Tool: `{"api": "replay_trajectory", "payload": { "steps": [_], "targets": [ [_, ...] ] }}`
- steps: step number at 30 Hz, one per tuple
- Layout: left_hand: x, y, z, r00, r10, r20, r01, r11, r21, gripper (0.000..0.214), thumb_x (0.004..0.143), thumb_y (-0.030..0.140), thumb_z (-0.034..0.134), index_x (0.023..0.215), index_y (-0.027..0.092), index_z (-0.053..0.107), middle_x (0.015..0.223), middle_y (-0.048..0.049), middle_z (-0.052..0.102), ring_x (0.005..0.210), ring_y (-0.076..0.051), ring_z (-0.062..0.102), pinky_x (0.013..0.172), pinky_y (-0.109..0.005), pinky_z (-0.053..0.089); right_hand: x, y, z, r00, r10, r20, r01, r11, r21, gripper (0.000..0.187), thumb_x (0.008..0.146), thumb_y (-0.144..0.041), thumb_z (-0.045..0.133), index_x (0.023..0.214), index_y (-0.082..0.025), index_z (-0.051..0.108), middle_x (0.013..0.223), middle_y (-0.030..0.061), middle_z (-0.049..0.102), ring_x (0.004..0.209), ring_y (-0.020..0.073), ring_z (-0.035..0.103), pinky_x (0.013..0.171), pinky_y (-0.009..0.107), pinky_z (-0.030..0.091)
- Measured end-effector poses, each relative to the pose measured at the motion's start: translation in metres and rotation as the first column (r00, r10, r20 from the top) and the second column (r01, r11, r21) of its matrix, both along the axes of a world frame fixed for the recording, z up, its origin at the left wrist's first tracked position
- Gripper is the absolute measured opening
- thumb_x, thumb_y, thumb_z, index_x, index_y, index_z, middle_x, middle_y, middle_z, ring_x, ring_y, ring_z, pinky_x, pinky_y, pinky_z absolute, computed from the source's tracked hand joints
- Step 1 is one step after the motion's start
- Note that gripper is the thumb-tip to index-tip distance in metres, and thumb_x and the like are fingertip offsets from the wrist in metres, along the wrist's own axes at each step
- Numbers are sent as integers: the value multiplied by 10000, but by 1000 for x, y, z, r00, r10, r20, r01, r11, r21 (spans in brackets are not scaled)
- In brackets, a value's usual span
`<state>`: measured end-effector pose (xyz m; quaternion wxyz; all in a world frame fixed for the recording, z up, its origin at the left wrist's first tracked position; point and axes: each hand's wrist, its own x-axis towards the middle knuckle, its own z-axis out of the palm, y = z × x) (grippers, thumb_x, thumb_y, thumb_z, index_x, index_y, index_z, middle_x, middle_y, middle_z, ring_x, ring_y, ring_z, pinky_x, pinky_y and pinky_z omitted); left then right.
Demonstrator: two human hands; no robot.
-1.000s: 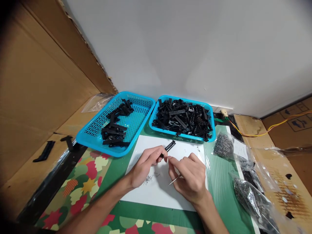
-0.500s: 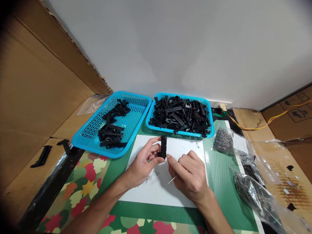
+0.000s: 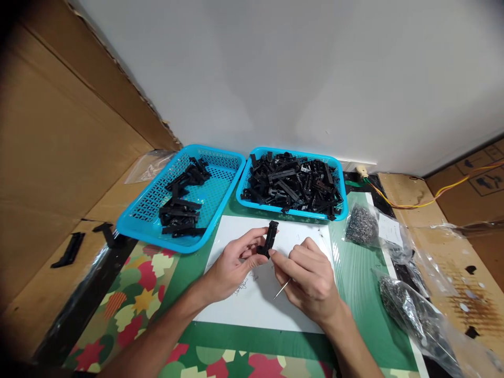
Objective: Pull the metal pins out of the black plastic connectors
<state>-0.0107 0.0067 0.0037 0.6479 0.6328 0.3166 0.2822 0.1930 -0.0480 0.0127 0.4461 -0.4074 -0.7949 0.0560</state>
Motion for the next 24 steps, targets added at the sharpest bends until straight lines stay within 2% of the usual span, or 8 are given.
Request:
{"api": "replay_trajectory", "payload": {
  "steps": [8,17,24],
  "targets": [
    [0,0,-2,1000,-9,6,9,1000,-16,514,1018,414,657,1485,214,579,1143,-82,713,1019,-219,648,896,-299,533,2,0,3,1000,9,-12,-9,1000,-25,336,971,-25,609,1264,-172,686,648,-43,500,580,137,429,604,328,298],
    [-1,2,-1,1000,12,21,-12,1000,2,530,1006,442,679,1476,206,613,1095,-68,708,958,-194,633,851,-262,533,3,-1,-1,1000,1,-9,-1,1000,-9,324,971,-19,623,1256,-159,685,663,-38,499,590,138,425,613,327,311],
    [-2,1,-4,1000,11,10,-11,1000,0,541,1004,444,684,1489,219,608,1079,-58,690,960,-189,632,848,-254,535,3,-1,4,1000,13,5,-13,999,-30,364,983,-36,602,1300,-187,697,637,-39,524,571,136,457,610,325,328]
  ]
}}
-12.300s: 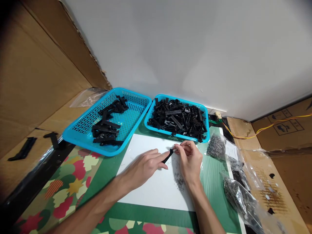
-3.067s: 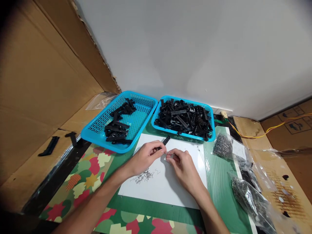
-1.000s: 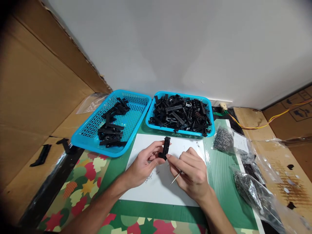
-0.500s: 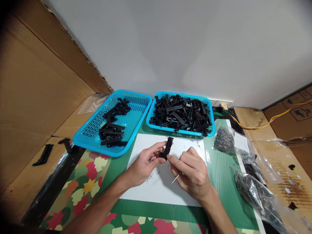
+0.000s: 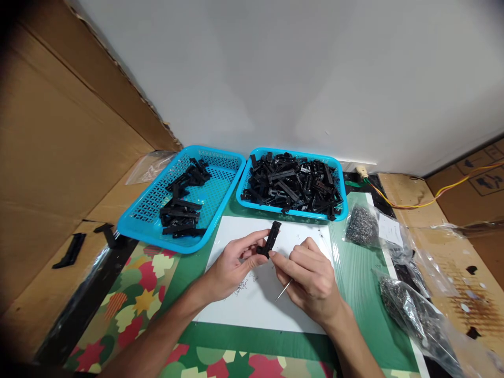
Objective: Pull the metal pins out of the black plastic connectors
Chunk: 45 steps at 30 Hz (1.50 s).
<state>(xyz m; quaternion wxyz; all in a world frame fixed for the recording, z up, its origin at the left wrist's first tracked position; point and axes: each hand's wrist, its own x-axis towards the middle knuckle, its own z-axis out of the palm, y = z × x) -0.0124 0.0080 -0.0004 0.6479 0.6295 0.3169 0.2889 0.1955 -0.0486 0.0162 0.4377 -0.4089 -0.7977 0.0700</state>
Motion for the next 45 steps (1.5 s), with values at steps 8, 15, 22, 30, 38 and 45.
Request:
{"api": "replay_trajectory", "payload": {
  "steps": [8,15,22,30,38,45],
  "targets": [
    [-1,1,-1,1000,20,-4,-20,1000,12,549,984,438,718,1479,218,627,1068,-48,688,957,-181,618,849,-247,525,1,-1,-4,1000,0,21,-1,1000,29,343,985,-33,611,1298,-157,677,653,-36,508,588,144,437,619,329,318],
    [-1,0,-2,999,30,-29,-30,999,15,559,972,461,726,1458,196,644,1046,-53,681,871,-166,582,771,-241,503,0,0,-6,999,3,36,-5,999,53,307,973,-9,635,1259,-113,670,664,-31,490,619,149,401,623,330,292],
    [0,0,-6,998,48,-33,-48,999,-5,571,958,436,748,1462,188,647,1014,-58,710,845,-174,609,758,-258,525,0,1,-8,997,-3,79,-1,999,51,277,993,-14,609,1241,-117,678,656,-43,457,624,149,377,628,328,272],
    [3,3,3,999,23,38,-22,999,-34,570,949,545,720,1383,175,725,1037,-94,782,879,-227,683,846,-323,570,10,3,-7,994,30,102,-30,1000,-4,267,1018,-22,587,1247,-105,697,660,-47,434,619,146,385,635,320,275],
    [2,0,5,992,-120,25,119,993,12,688,1025,677,458,1294,124,766,804,-84,758,794,-207,649,791,-314,503,15,0,4,1000,25,0,-25,999,-25,281,979,-17,677,1232,-138,692,674,-52,479,612,130,395,646,322,271],
    [4,7,8,987,105,-121,-52,923,381,418,987,530,676,1256,218,750,1185,-99,744,1104,-247,632,887,-337,501,18,6,-7,996,-38,78,40,999,-24,161,1025,-55,615,1060,-145,744,644,-52,435,595,135,375,635,320,266]
  ]
}}
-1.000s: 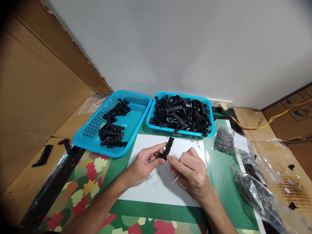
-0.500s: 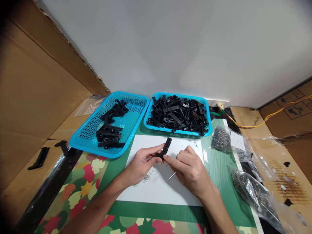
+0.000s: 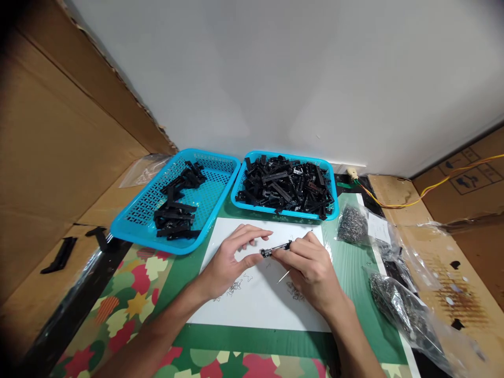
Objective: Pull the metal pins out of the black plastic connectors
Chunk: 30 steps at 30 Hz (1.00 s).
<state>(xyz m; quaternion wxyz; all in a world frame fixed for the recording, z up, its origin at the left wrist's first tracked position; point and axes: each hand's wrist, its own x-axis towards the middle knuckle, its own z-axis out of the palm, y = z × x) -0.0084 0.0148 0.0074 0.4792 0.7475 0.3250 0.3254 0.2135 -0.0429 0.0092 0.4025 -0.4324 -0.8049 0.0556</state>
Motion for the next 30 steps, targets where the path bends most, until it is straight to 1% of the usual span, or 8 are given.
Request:
{"api": "replay_trajectory", "payload": {
  "steps": [4,6,11,13,17,22,25,30],
  "targets": [
    [-1,3,-5,997,81,-2,-80,987,142,157,916,319,817,1007,198,774,976,-47,780,959,-215,667,857,-336,503,-3,3,-4,999,-26,40,28,998,-55,188,1056,-112,589,1014,-151,767,643,-33,491,591,143,407,628,320,286],
    [-2,3,-11,994,107,-5,-104,975,196,108,893,229,837,981,192,786,959,-36,801,943,-209,686,871,-342,506,-5,3,-3,999,-42,19,44,990,-131,153,1053,-159,617,1067,-165,769,685,-16,540,640,159,472,647,317,331],
    [-3,3,-23,984,152,-90,-116,939,322,147,866,171,853,1000,174,792,973,-27,824,930,-211,708,866,-356,498,-10,1,6,983,-130,-127,56,881,-470,301,1095,-222,536,1350,-264,690,919,40,641,882,208,604,762,324,487],
    [-3,4,-26,977,156,-148,-89,919,385,130,872,187,850,979,165,779,959,-23,819,915,-214,701,849,-363,483,-10,2,7,979,-130,-158,36,872,-489,333,1108,-208,482,1335,-299,709,1033,64,665,967,218,625,811,343,514],
    [-3,4,-25,954,153,-259,-8,874,486,96,934,222,794,999,162,759,948,-28,806,918,-227,689,830,-373,460,-12,8,2,975,-178,-136,111,911,-397,286,1059,-224,581,1220,-332,791,1254,99,659,1127,271,638,934,430,536],
    [-3,2,-22,938,163,-306,35,834,550,125,963,255,763,1048,164,759,908,-30,774,884,-225,671,782,-373,445,-25,10,-4,869,-348,-352,144,858,-494,99,968,-284,738,953,-253,831,975,55,794,876,227,755,790,341,617],
    [-2,0,-22,936,158,-313,56,814,578,87,978,235,741,991,150,752,895,-32,766,878,-223,662,765,-379,439,-35,9,-6,786,-445,-430,146,808,-570,135,932,-323,774,851,-219,800,858,33,803,750,200,758,722,295,629],
    [-1,-2,-24,934,160,-320,64,806,589,79,994,212,714,986,137,737,873,-41,743,878,-226,652,757,-374,440,-41,8,-7,788,-442,-428,135,803,-581,193,947,-344,744,831,-191,767,837,44,796,701,190,752,683,270,627]
  ]
}}
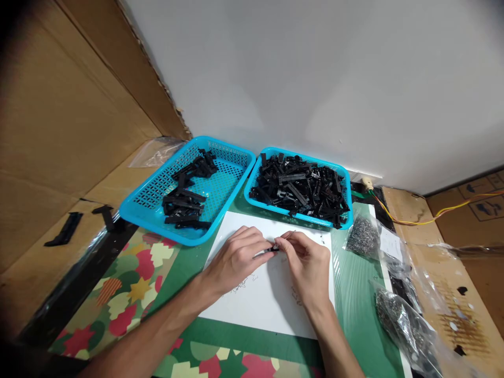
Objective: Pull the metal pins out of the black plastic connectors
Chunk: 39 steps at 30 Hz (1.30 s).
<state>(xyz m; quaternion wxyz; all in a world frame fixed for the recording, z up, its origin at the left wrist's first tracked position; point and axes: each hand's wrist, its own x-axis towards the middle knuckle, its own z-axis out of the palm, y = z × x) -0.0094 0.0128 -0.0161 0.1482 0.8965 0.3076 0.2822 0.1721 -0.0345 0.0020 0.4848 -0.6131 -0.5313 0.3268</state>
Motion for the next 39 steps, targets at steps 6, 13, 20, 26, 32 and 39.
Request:
{"api": "replay_trajectory", "payload": {
  "steps": [6,13,20,26,32,39],
  "targets": [
    [0,-2,-1,1000,-17,-4,17,1000,5,141,1037,193,634,929,147,712,849,-39,717,859,-221,640,772,-375,442,0,-3,0,977,49,210,-76,989,125,232,1001,-272,676,787,-195,718,758,29,749,618,156,681,601,236,564],
    [-2,-1,-4,998,-56,-25,56,998,11,182,1049,150,589,901,136,693,854,-49,718,877,-229,648,795,-379,452,-4,-4,-7,959,53,277,-105,979,176,219,1014,-234,660,805,-191,713,733,16,724,595,139,646,596,239,544],
    [1,0,5,965,71,253,-49,994,-94,94,988,186,719,1078,158,718,984,-51,777,937,-219,681,851,-371,515,14,-6,11,943,-57,329,-57,944,326,216,1070,-169,512,1160,-217,703,943,63,730,845,212,700,750,332,548],
    [-2,-1,20,845,174,506,-110,982,-154,154,957,165,761,1102,207,733,1053,-50,793,987,-202,720,889,-352,565,30,0,21,779,-66,624,-271,862,429,168,1018,-143,641,1152,-230,694,810,29,642,750,213,537,704,370,422],
    [-9,6,32,856,176,486,-134,984,-119,187,969,192,749,1153,220,735,1110,-51,793,1046,-208,725,952,-358,555,37,10,28,796,-155,585,-243,804,543,194,998,-76,636,1044,-242,725,812,25,682,728,195,571,695,361,435],
    [-75,51,61,880,464,101,-439,876,-199,188,976,147,607,1033,219,772,1098,-61,789,1028,-261,723,923,-385,539,98,45,34,792,-106,601,-156,917,367,174,1026,-305,639,942,-232,773,911,54,746,777,212,690,696,344,529]
  ]
}}
